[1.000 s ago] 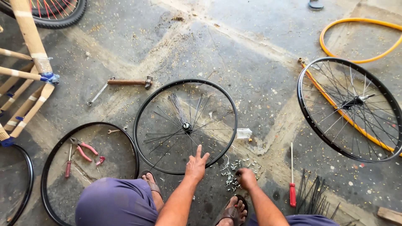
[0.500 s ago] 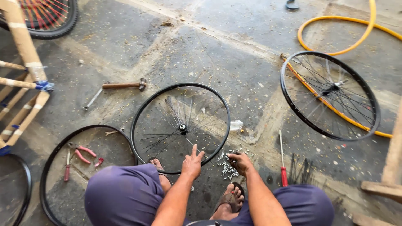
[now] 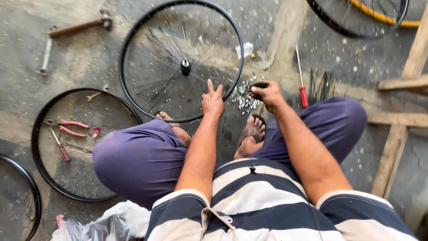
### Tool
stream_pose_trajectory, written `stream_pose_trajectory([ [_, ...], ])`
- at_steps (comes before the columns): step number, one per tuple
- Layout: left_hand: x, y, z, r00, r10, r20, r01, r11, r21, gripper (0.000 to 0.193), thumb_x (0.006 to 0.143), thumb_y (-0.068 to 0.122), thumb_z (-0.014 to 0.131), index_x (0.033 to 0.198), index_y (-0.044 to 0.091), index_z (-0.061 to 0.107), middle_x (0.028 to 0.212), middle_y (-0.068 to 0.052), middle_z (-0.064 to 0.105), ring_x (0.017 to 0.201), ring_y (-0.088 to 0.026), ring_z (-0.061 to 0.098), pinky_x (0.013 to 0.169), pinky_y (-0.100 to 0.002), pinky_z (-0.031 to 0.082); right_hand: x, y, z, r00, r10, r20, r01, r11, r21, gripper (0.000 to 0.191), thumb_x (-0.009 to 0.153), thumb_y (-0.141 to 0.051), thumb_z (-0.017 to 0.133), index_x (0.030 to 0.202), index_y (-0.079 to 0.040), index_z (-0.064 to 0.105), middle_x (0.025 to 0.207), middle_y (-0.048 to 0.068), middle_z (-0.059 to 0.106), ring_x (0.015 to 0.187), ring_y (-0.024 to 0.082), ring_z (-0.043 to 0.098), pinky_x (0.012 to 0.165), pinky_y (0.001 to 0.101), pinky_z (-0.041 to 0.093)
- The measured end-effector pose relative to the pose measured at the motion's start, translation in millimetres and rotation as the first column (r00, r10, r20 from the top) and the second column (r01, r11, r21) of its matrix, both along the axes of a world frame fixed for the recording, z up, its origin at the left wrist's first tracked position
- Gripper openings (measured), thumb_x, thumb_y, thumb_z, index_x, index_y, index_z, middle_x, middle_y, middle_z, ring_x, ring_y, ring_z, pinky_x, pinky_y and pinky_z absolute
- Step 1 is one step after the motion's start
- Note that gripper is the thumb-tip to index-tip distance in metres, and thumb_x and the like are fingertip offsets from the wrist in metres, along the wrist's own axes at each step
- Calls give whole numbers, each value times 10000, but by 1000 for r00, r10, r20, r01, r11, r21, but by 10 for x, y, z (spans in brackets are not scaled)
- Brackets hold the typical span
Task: The person sits on the floor of a bicycle workshop and laces a bicycle wheel, threading spokes through the hub and guiding them to the rim one at a time, picking each spoke from a pile of loose spokes beside them. They rotate the wheel as they work around it, attaching spokes to the rim holes.
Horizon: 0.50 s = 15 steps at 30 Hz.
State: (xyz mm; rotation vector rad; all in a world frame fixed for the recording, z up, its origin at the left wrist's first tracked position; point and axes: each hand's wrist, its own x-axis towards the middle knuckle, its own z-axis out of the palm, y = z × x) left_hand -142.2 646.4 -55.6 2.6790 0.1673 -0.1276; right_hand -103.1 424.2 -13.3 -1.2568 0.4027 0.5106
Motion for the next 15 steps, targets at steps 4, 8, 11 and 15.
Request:
stream_pose_trajectory([
  [4, -42, 97, 231, 996, 3, -84, -5, 1000, -23, 554, 861, -13, 601, 1346, 255, 580, 1662, -189, 226, 1020, -497, 634, 791, -513, 596, -260, 290, 298, 998, -48, -34, 46, 997, -66, 132, 924, -54, 780, 1033, 14, 751, 883, 106, 746, 706, 161, 683, 636, 276, 563],
  [8, -85, 193, 383, 989, 11, -145, -16, 999, -34, 545, 878, 5, 611, 1350, 275, 574, 1668, -160, 210, 1041, -482, 631, 805, -499, 599, -435, 641, 356, 998, -34, -50, 23, 979, -204, 154, 962, -84, 801, 1030, 36, 732, 872, 106, 725, 661, 146, 634, 578, 286, 491],
  [11, -126, 258, 439, 985, 8, -173, -15, 999, -42, 556, 868, -5, 622, 1346, 277, 576, 1665, -160, 207, 1055, -464, 634, 813, -486, 603, -484, 786, 375, 993, -68, -100, 66, 998, -18, 132, 890, -20, 745, 1016, 13, 724, 859, 90, 741, 696, 159, 724, 658, 293, 630],
  [15, -127, 343, 463, 984, 7, -179, -14, 999, -35, 554, 864, -14, 629, 1334, 273, 576, 1662, -150, 200, 1052, -460, 636, 791, -468, 614, -464, 912, 447, 997, -39, -72, 30, 993, -118, 157, 878, 40, 749, 1007, 24, 660, 871, 103, 732, 710, 180, 727, 661, 314, 635],
])
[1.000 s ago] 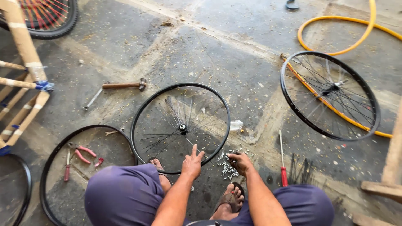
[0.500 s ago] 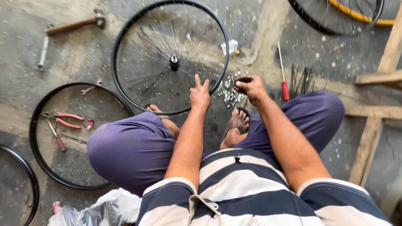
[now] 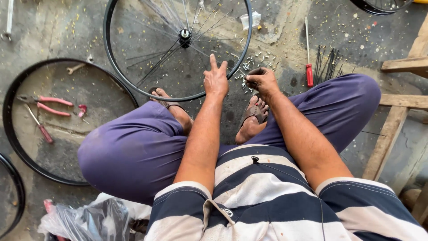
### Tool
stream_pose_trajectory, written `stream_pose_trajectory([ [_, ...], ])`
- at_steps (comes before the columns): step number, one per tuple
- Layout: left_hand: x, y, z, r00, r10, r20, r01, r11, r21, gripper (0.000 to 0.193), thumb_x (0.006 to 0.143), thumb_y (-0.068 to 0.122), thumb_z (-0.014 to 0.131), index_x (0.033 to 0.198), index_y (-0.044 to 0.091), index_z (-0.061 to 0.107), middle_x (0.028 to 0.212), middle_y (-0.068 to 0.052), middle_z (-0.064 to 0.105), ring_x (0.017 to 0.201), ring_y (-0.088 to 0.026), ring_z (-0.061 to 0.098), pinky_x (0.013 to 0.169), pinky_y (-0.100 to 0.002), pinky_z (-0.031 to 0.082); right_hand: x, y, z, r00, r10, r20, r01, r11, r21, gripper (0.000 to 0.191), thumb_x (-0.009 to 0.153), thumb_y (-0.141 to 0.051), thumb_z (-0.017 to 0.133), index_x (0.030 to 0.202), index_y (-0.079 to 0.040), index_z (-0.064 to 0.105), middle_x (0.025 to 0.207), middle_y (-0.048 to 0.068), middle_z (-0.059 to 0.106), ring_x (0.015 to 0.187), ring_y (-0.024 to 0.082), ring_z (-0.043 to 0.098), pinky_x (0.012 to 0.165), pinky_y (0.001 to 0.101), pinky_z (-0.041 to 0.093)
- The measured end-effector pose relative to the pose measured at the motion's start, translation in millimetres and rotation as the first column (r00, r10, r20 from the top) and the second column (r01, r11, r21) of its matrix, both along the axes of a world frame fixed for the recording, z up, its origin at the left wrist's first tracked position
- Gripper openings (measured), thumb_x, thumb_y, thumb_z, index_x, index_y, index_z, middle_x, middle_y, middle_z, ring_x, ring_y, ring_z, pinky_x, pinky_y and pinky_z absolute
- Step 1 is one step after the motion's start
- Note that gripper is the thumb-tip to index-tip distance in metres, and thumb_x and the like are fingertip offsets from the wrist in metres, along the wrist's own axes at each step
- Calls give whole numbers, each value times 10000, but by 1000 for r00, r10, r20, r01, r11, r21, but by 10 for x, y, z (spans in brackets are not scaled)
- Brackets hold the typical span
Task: The person sits on the floor of a bicycle workshop and laces a bicycle wheel, threading spokes through the hub and guiding them to the rim one at a time, picking each spoke from a pile of loose spokes beside them. They rotate the wheel as they work around it, attaching spokes to the rim holes.
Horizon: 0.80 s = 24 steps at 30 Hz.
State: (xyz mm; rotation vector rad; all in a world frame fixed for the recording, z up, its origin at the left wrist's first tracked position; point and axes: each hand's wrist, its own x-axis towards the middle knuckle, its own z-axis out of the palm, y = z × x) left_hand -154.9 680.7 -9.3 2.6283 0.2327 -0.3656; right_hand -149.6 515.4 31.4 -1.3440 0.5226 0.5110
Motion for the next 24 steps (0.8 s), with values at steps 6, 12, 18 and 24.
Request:
stream_pose_trajectory([
  [6, 41, 46, -24, 1000, -4, 5, 4, 1000, 2, 533, 857, -13, 633, 1313, 257, 576, 1668, -155, 191, 1037, -454, 645, 757, -458, 622, 58, 114, 106, 999, -9, 35, 9, 1000, 21, 143, 915, 1, 684, 1047, -31, 731, 915, 100, 748, 735, 153, 698, 670, 287, 607],
  [12, 120, 37, 30, 1000, -1, -20, 2, 1000, 2, 494, 888, -4, 620, 1308, 255, 582, 1669, -154, 184, 1059, -451, 643, 752, -444, 631, 95, 108, 112, 999, -39, 21, 39, 999, -1, 93, 936, -43, 706, 1022, -57, 673, 909, 90, 742, 750, 159, 707, 676, 291, 596],
  [18, 184, 13, 79, 999, -5, -40, 5, 1000, 5, 533, 885, -9, 616, 1340, 264, 576, 1664, -154, 175, 1077, -444, 636, 761, -427, 631, 147, 105, 103, 1000, -20, 7, 21, 1000, -21, 118, 913, 8, 751, 1017, -25, 706, 884, 56, 710, 727, 149, 672, 663, 297, 597],
  [24, 212, -7, 97, 998, -19, -52, 20, 1000, 12, 573, 885, -22, 619, 1378, 265, 565, 1672, -159, 173, 1082, -424, 637, 770, -408, 631, 200, 106, 128, 999, -47, -20, 46, 998, -50, 111, 894, 34, 725, 993, -12, 703, 886, 70, 722, 734, 158, 706, 693, 308, 647],
])
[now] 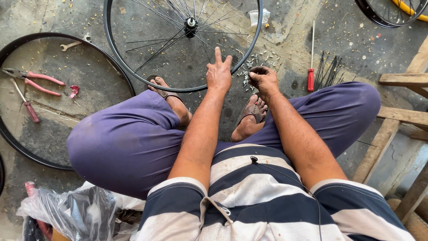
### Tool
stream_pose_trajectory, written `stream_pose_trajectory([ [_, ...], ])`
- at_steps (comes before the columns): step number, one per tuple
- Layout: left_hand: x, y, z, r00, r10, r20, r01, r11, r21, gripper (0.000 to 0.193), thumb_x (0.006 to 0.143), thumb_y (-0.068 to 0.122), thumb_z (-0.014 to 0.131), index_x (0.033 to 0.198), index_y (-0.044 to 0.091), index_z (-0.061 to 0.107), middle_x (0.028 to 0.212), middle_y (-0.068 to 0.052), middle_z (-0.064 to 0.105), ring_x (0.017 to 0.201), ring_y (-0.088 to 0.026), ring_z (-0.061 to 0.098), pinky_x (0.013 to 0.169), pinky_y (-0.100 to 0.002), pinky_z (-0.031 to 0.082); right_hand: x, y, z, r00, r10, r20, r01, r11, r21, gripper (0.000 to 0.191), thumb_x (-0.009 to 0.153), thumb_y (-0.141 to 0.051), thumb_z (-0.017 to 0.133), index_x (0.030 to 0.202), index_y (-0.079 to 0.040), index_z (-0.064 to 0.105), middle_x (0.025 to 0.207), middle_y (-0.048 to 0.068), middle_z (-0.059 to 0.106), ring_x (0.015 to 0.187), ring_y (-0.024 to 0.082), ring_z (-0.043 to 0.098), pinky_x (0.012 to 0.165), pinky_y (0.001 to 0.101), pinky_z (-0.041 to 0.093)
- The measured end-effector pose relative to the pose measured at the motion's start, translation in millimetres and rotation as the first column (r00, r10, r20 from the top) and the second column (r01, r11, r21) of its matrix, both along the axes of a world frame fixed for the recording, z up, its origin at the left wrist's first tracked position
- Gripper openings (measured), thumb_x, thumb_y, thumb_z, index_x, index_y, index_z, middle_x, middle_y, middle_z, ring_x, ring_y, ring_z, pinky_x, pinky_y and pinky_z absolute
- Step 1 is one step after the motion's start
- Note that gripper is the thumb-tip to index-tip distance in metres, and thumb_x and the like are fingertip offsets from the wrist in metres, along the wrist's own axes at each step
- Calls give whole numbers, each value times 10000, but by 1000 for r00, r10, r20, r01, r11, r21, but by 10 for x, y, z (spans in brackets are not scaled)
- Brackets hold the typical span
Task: The person sits on the floor of a bicycle workshop and laces a bicycle wheel, threading spokes through the hub and guiding them to the rim one at a time, picking each spoke from a pile of loose spokes beside them. They rotate the wheel as they work around it, attaching spokes to the rim holes.
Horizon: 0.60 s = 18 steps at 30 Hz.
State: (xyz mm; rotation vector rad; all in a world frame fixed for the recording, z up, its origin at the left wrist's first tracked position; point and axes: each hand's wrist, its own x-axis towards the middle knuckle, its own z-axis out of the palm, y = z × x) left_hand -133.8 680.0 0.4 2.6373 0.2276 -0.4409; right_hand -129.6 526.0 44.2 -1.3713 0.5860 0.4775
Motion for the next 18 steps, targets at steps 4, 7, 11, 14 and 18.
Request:
stream_pose_trajectory([
  [4, 6, 1, 18, 1000, -1, -10, 1, 1000, -3, 591, 876, -34, 622, 1384, 261, 561, 1669, -162, 169, 1083, -420, 636, 760, -399, 634, 19, 12, -16, 1000, 6, 7, -6, 1000, -14, 97, 907, 27, 723, 996, -9, 703, 886, 70, 719, 729, 155, 705, 690, 305, 648],
  [7, 17, 5, 25, 1000, 0, -7, 0, 1000, -8, 593, 872, -43, 622, 1379, 259, 563, 1667, -161, 168, 1079, -415, 637, 753, -392, 635, 34, 14, -38, 1000, 15, 11, -15, 1000, -19, 100, 904, 23, 726, 997, -6, 704, 876, 71, 717, 724, 154, 705, 686, 304, 648],
  [11, 17, 8, 22, 1000, -3, 6, 3, 1000, -7, 593, 874, -33, 628, 1385, 260, 563, 1668, -163, 170, 1070, -413, 641, 757, -393, 633, 23, 10, -65, 998, 53, 22, -52, 997, -49, 108, 914, 13, 725, 1021, 8, 707, 873, 69, 720, 716, 158, 703, 682, 299, 636],
  [14, 20, 4, 20, 1000, 3, -3, -3, 1000, 4, 578, 882, -25, 632, 1384, 253, 564, 1665, -168, 170, 1081, -419, 636, 751, -388, 633, -3, 13, -79, 999, 45, -7, -45, 999, -26, 106, 930, -51, 720, 1025, -17, 687, 854, 58, 713, 682, 129, 679, 625, 269, 602],
  [18, 45, -6, 18, 999, 16, -35, -16, 1000, -7, 597, 871, -49, 625, 1381, 254, 562, 1674, -162, 152, 1085, -404, 633, 755, -383, 634, 9, 54, -90, 994, 101, -44, -105, 991, -79, 236, 1024, -271, 662, 944, -49, 651, 755, 22, 640, 581, 95, 549, 501, 247, 447],
])
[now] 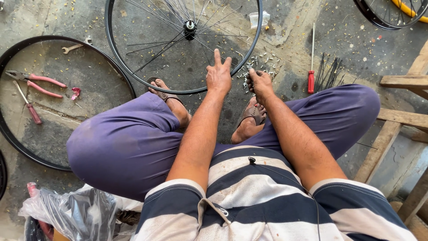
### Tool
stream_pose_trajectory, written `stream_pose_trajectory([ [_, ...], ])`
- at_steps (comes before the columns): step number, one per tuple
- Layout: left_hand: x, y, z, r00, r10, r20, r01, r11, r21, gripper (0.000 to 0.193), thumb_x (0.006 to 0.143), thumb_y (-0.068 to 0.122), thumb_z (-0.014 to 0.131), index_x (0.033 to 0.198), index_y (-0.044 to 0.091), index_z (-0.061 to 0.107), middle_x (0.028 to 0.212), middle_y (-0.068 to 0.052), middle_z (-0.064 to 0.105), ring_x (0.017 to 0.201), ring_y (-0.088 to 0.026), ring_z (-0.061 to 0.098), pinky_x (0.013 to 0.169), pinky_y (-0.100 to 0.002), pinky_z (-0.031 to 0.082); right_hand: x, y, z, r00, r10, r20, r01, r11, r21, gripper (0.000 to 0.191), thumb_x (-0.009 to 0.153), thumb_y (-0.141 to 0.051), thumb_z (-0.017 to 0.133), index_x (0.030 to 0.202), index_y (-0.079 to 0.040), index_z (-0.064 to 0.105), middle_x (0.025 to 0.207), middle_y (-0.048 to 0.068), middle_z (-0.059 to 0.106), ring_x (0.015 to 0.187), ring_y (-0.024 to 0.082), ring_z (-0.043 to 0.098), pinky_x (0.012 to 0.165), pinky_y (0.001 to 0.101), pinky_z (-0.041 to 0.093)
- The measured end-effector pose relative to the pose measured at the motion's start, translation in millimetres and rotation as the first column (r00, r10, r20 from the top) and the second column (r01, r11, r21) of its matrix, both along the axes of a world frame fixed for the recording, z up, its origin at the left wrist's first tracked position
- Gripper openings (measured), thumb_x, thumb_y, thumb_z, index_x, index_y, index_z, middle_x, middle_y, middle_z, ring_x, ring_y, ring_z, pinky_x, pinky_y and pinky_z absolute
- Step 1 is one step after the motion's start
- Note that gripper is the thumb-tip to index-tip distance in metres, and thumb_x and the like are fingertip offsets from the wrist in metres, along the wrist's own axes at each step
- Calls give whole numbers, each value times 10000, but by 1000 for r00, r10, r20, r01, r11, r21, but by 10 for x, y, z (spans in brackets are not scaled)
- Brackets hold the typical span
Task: The person sits on the floor of a bicycle workshop and laces a bicycle wheel, threading spokes through the hub and guiding them to the rim one at a time, picking each spoke from a pile of loose spokes beside them. They rotate the wheel as they work around it, attaching spokes to the rim holes.
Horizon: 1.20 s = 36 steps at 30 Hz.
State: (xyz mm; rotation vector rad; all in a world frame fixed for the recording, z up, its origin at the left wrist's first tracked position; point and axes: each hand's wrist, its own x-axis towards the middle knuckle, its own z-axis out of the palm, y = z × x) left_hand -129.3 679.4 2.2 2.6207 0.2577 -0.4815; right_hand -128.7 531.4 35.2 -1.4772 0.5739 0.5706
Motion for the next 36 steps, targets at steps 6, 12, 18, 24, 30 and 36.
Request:
stream_pose_trajectory([
  [6, -3, 0, -35, 1000, 4, -3, -4, 1000, -14, 636, 867, -61, 617, 1407, 268, 551, 1679, -156, 142, 1090, -396, 627, 780, -379, 630, 31, 66, 18, 1000, 15, -7, -15, 999, -39, 282, 1002, -364, 663, 925, -97, 619, 723, -8, 602, 574, 89, 514, 507, 252, 424],
  [12, 0, -15, -69, 1000, 9, 16, -9, 1000, -14, 653, 857, -49, 636, 1419, 271, 548, 1675, -163, 150, 1082, -407, 629, 811, -408, 621, 53, 53, 21, 997, -23, -74, 17, 997, -69, 433, 1028, -471, 606, 879, -66, 637, 702, 4, 602, 537, 90, 501, 484, 254, 412],
  [18, -14, -10, -35, 1000, 7, 22, -6, 1000, -22, 643, 861, -39, 645, 1419, 267, 552, 1677, -163, 161, 1074, -415, 633, 799, -415, 624, 62, 52, -53, 999, -11, -37, 8, 996, -94, 453, 984, -485, 648, 831, -64, 587, 653, 12, 555, 500, 108, 481, 438, 262, 371],
  [24, 5, -8, 0, 1000, 10, 15, -10, 1000, -15, 655, 848, -68, 631, 1410, 260, 554, 1676, -166, 150, 1062, -392, 636, 748, -381, 636, 65, 55, -46, 998, -5, -55, 2, 999, -49, 454, 992, -498, 658, 790, -101, 573, 629, -7, 539, 483, 98, 458, 426, 260, 336],
  [30, 5, -15, -9, 999, 11, 31, -10, 1000, -8, 665, 844, -67, 638, 1413, 268, 554, 1674, -157, 148, 1047, -388, 638, 742, -382, 633, 83, 53, -22, 996, 19, -85, -25, 997, -71, 498, 995, -544, 607, 786, -93, 575, 639, 9, 537, 483, 98, 447, 417, 258, 332],
  [36, 8, -24, -4, 1000, 8, 19, -8, 1000, -6, 663, 821, -74, 657, 1385, 259, 555, 1667, -164, 142, 1061, -403, 629, 749, -387, 633, 87, 40, -45, 997, 13, -79, -19, 997, -81, 441, 1001, -499, 631, 814, -105, 576, 651, 1, 526, 498, 100, 456, 427, 265, 355],
])
